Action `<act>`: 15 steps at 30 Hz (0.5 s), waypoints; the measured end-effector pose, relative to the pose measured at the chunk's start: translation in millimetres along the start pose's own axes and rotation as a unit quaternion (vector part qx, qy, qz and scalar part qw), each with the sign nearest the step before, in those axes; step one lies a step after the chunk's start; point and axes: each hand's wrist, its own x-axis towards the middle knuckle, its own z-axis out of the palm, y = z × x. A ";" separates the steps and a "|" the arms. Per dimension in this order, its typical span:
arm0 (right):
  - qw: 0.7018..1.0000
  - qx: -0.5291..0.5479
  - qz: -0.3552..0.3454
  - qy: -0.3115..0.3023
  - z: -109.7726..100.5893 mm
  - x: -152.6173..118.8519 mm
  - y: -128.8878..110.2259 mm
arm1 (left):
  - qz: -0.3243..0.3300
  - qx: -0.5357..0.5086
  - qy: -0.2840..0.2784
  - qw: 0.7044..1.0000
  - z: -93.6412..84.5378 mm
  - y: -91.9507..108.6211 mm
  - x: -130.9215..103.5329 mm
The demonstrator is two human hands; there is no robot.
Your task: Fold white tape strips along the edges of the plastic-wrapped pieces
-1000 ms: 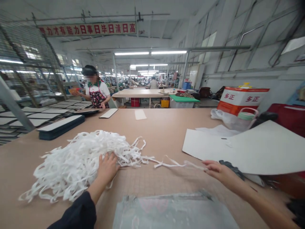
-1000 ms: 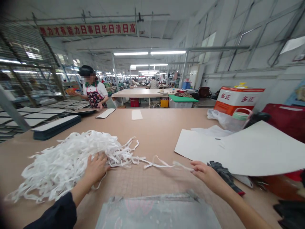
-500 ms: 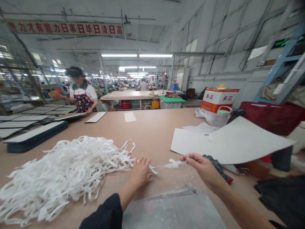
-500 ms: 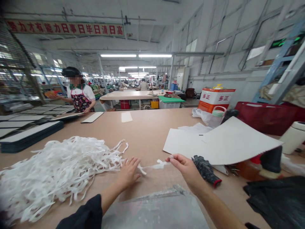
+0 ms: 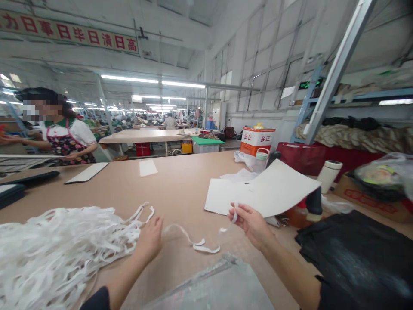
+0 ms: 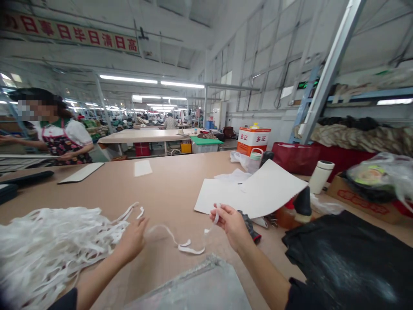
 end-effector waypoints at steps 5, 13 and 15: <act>0.993 -0.053 0.007 -0.101 38.2 -30.3 13.3 | 0.123 -0.216 -0.027 0.968 -24.5 46.2 -32.0; 0.981 -0.072 -0.010 -0.181 71.9 -49.9 1.9 | 0.222 -0.190 -0.112 0.950 12.6 86.8 -39.9; 0.985 -0.063 -0.063 -0.146 69.1 -44.7 -18.6 | 0.205 -0.140 -0.117 0.962 23.9 82.9 -32.3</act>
